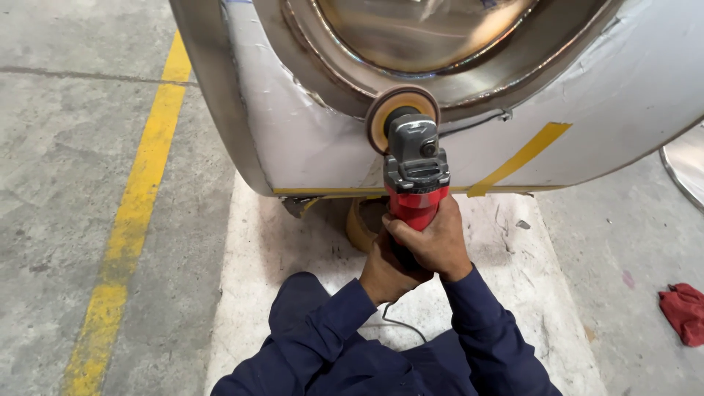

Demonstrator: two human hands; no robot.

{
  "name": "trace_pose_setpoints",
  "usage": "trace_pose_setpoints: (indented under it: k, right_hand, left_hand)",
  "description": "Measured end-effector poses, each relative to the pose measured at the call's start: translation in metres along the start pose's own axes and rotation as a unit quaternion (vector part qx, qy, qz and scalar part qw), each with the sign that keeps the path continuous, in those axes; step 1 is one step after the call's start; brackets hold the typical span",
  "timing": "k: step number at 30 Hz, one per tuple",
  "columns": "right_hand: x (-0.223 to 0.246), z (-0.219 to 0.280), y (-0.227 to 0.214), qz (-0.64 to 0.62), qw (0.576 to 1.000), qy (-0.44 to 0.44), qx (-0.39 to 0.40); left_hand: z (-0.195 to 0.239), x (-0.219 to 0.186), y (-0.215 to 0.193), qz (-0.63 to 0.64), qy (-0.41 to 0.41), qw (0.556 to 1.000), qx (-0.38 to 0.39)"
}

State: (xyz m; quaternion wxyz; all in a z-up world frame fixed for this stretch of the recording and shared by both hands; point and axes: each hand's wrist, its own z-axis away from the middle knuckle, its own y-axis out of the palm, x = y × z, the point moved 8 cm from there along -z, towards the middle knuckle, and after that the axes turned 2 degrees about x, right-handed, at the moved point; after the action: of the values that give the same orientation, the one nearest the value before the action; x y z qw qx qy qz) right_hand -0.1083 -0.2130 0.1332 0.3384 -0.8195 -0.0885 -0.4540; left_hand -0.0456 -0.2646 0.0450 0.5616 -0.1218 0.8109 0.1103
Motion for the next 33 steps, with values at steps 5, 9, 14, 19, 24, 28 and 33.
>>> trace_pose_setpoints:
  k: [5,9,14,19,24,28,33]
  right_hand:
    - [0.016,-0.007,0.015,-0.009,1.000,-0.023,0.013]
    - [0.039,-0.019,0.022,-0.023,0.998,-0.046,0.025]
    - [0.029,-0.015,0.015,-0.014,0.998,-0.044,0.031]
    - [0.006,-0.009,0.000,0.007,0.999,-0.033,0.022]
    - [-0.005,-0.004,-0.020,0.037,0.999,-0.016,0.001]
    - [-0.016,-0.001,-0.037,0.047,0.999,-0.006,-0.012]
    - [-0.030,0.003,-0.059,0.043,0.999,0.000,-0.023]
  left_hand:
    - [0.005,0.012,-0.014,-0.023,-0.016,1.000,-0.009]
    - [0.002,-0.005,-0.027,-0.019,0.044,0.998,-0.046]
    - [-0.001,0.007,-0.013,-0.028,0.039,0.999,-0.013]
    - [-0.005,0.017,0.007,-0.076,0.069,0.995,0.006]
    - [-0.015,0.023,0.028,0.012,0.024,0.999,0.042]
    - [-0.017,0.029,0.044,0.004,0.042,0.999,0.029]
    - [-0.024,0.047,0.068,-0.040,0.049,0.996,0.056]
